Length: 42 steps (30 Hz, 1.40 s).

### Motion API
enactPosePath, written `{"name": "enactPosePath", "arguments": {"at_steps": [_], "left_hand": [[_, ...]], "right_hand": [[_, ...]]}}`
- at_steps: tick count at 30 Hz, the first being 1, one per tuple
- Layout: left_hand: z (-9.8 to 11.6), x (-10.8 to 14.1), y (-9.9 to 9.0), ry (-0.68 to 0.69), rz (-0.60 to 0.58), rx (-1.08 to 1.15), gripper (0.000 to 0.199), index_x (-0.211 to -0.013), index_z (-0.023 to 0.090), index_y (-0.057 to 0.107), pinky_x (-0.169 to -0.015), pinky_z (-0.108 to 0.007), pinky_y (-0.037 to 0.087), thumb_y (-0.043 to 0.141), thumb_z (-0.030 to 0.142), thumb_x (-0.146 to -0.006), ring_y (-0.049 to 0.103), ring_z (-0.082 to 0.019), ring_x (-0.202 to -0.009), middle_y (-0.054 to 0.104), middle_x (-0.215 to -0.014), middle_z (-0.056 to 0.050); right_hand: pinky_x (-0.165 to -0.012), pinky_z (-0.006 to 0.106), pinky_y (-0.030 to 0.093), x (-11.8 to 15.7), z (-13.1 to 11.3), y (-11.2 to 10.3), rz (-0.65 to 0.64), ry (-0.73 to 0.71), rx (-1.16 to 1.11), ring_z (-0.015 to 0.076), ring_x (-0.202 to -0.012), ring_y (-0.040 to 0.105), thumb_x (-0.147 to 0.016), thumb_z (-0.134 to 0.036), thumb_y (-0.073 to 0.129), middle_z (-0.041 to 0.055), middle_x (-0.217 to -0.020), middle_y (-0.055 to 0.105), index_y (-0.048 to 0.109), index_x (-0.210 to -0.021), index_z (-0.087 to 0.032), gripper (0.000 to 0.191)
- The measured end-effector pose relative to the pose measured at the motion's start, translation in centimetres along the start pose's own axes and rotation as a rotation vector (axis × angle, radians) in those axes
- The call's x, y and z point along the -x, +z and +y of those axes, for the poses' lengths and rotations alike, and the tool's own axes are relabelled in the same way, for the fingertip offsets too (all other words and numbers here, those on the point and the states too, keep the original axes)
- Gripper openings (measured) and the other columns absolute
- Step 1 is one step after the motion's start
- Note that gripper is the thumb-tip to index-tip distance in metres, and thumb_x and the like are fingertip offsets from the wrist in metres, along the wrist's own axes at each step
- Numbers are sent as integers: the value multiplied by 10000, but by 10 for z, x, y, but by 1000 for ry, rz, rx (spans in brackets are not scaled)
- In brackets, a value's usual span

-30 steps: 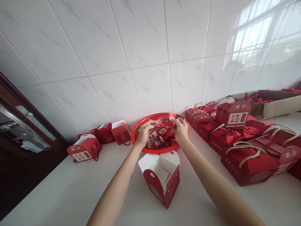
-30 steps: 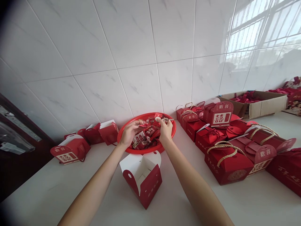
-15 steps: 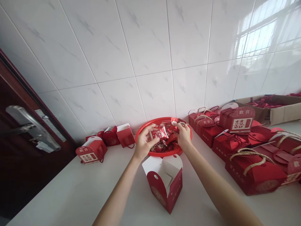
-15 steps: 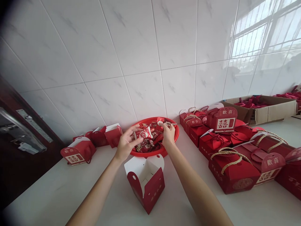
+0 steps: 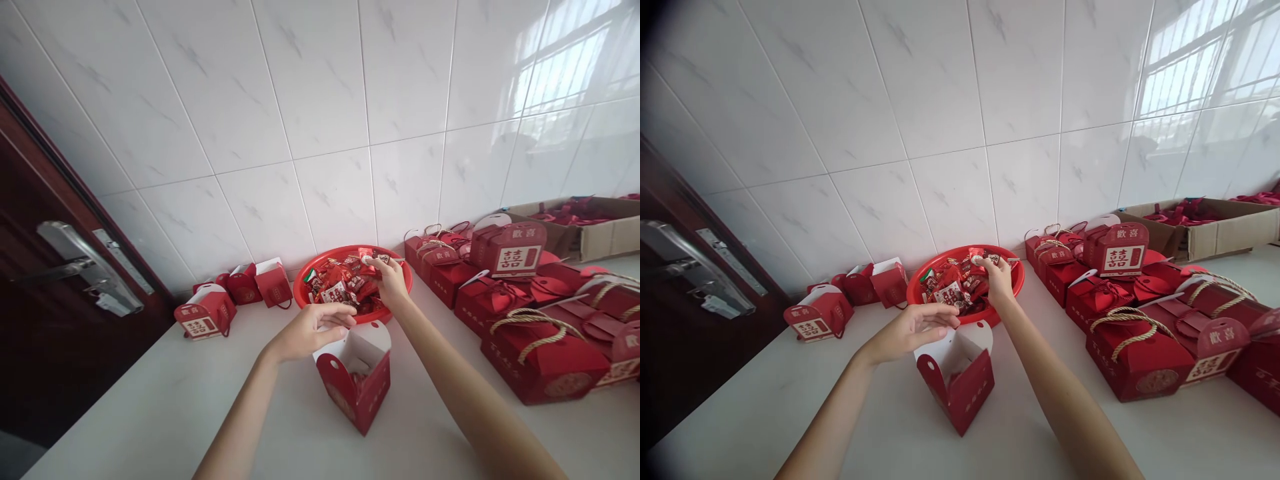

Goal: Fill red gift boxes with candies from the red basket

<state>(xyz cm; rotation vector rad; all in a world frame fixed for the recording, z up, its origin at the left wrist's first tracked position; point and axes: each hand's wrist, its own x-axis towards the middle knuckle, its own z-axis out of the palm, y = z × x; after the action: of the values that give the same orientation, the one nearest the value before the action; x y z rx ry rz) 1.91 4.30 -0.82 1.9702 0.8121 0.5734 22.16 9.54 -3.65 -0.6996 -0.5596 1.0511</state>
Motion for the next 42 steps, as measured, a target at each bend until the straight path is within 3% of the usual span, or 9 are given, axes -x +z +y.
{"name": "enactPosePath", "arguments": {"at_steps": [6, 10, 13, 16, 20, 26, 33, 38, 42], "left_hand": [[-4, -6, -4, 59, 264, -107, 286, -1090, 204, 744, -936, -383, 566, 694, 313, -830, 709, -249, -1034, 754, -1103, -89], [-6, -11, -5, 89, 482, -25, 444, -1195, 175, 691, -903, -375, 575, 725, 395, -810, 710, -255, -1017, 733, -1146, -117], [-4, -11, -5, 114, 533, 70, 437, -1135, 164, 711, -876, -368, 585, 760, 413, -779, 714, -261, -995, 751, -1081, -110], [-1, -8, -7, 129, 542, 145, 414, -1079, 157, 737, -866, -374, 592, 785, 409, -754, 720, -266, -968, 773, -988, -98], [4, -2, -10, 129, 539, 139, 386, -1069, 168, 770, -905, -397, 578, 786, 389, -753, 712, -288, -1020, 776, -1076, -108], [16, 9, -10, 94, 232, -119, 225, -973, 228, 803, -889, -375, 567, 709, 379, -836, 715, -289, -1010, 788, -1028, -70], [17, 8, -5, 122, 417, -58, 364, -1187, 220, 725, -929, -409, 559, 697, 355, -850, 687, -299, -1082, 748, -1139, -88], [24, 8, -4, 152, 344, 97, 385, -1186, 202, 732, -927, -422, 566, 698, 302, -816, 701, -289, -1035, 744, -1148, -93], [27, 11, -5, 136, 314, -3, 284, -1064, 218, 784, -869, -381, 574, 683, 269, -803, 716, -277, -974, 771, -1058, -66]], "right_hand": [[-572, 254, 544, 7, -6, 2, -171, 48, 54, 153, -709, 615, -513, -270, 851, -30, -682, 620, 590, -629, -189, 297], [-563, 254, 529, 18, -17, 10, -405, 117, 138, 146, -653, 619, -554, -282, 867, -9, -693, 662, 634, -670, -166, 285], [-581, 231, 520, 29, -27, 17, -587, 109, 206, 134, -648, 636, -623, -291, 848, -10, -699, 680, 657, -718, -162, 249], [-614, 251, 546, 37, -35, 21, -650, 70, 247, 144, -653, 653, -660, -307, 835, -8, -711, 691, 684, -776, -162, 240], [-582, 261, 549, 41, -46, 22, -559, 5, 314, 155, -624, 653, -649, -324, 850, 9, -719, 706, 711, -809, -158, 269], [-496, 220, 485, 49, -68, 19, -486, -81, 437, 157, -615, 652, -668, -291, 821, 28, -720, 726, 724, -781, -154, 202], [-530, 222, 482, 61, -83, 21, -666, -55, 592, 141, -631, 617, -627, -218, 838, -1, -712, 709, 756, -831, -164, 226], [-496, 199, 459, 61, -87, 19, -792, -40, 649, 115, -577, 582, -597, -170, 822, -38, -640, 671, 755, -788, -186, 203], [-488, 207, 445, 59, -87, 15, -839, -33, 718, 131, -596, 602, -642, -173, 812, -19, -690, 702, 770, -814, -189, 178]]}}
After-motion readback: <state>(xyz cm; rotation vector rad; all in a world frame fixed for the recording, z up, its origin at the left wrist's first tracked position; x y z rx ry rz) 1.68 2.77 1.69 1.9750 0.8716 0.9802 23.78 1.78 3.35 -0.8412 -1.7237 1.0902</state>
